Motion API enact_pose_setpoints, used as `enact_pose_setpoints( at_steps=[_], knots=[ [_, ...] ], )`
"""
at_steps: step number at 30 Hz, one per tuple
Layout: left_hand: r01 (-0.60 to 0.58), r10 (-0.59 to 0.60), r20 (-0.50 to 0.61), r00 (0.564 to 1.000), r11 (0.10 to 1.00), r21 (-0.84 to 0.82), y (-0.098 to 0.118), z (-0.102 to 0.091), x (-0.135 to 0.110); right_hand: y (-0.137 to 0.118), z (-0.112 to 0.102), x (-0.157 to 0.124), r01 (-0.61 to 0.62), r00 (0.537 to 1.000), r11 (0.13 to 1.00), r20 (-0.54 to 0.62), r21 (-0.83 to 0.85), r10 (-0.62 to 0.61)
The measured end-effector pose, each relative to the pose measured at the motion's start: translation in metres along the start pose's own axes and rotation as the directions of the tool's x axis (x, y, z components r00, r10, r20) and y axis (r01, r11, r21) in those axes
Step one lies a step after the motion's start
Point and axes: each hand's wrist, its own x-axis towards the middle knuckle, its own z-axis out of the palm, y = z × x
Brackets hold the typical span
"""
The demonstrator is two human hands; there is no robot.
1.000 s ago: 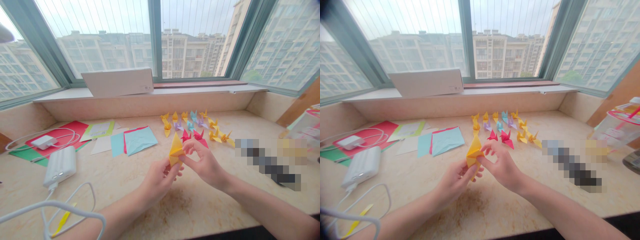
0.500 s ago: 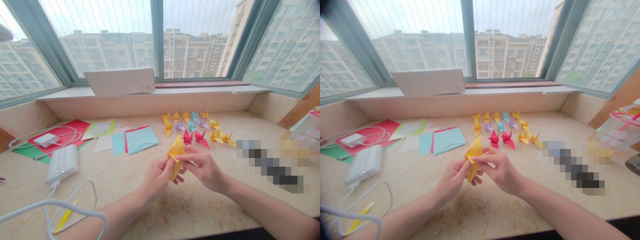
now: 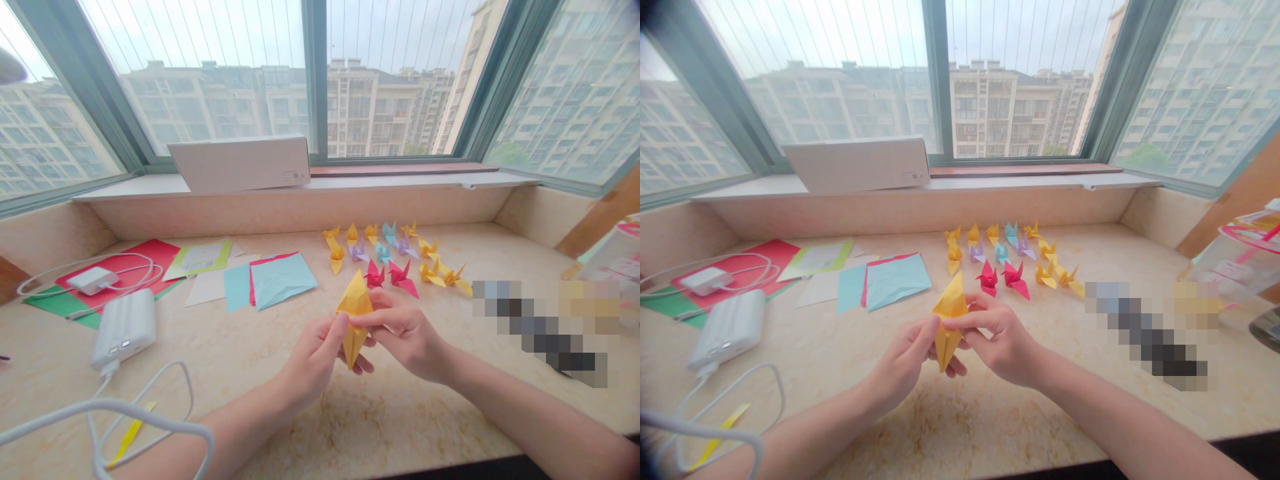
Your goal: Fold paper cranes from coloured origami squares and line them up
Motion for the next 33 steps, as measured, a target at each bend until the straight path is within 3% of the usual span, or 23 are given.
enact_pose_setpoints(
  at_steps=[4,9,15,20,23,26,28,30,33],
  knots=[
    [-0.026,0.026,0.008,1.0,0.997,0.067,0.001,-0.001,0.0,-0.006,-0.002,0.001,-0.023,0.998,0.998,0.06,-0.054,0.026],
    [-0.076,0.075,0.011,0.997,0.993,0.091,-0.001,-0.002,0.001,0.001,0.001,0.001,-0.167,0.976,0.985,-0.135,0.033,0.17],
    [-0.093,0.091,0.029,0.995,0.993,0.068,0.0,-0.002,0.004,0.005,0.009,0.002,-0.195,0.934,0.952,-0.25,0.237,0.254],
    [-0.062,0.061,0.053,0.997,0.998,0.019,0.001,0.002,0.002,0.004,0.009,0.005,-0.239,0.894,0.92,-0.301,0.31,0.333],
    [-0.047,0.044,0.05,0.998,0.998,0.049,-0.003,0.002,0.002,0.001,0.007,0.008,-0.287,0.885,0.877,-0.244,0.385,0.397],
    [-0.028,0.026,0.016,1.0,0.985,0.17,-0.005,0.001,0.003,-0.003,0.006,0.01,-0.345,0.92,0.808,0.003,0.477,0.391],
    [-0.006,0.006,0.001,1.0,0.976,0.218,-0.004,0.0,0.004,-0.005,0.006,0.01,-0.384,0.92,0.793,0.128,0.472,0.369],
    [0.019,-0.015,-0.02,1.0,0.973,0.232,-0.002,0.0,0.004,-0.005,0.006,0.009,-0.391,0.916,0.808,0.097,0.441,0.39],
    [0.042,-0.032,-0.044,0.998,0.969,0.244,-0.002,0.0,0.004,-0.002,0.005,0.009,-0.39,0.892,0.822,-0.052,0.416,0.449]
  ],
)
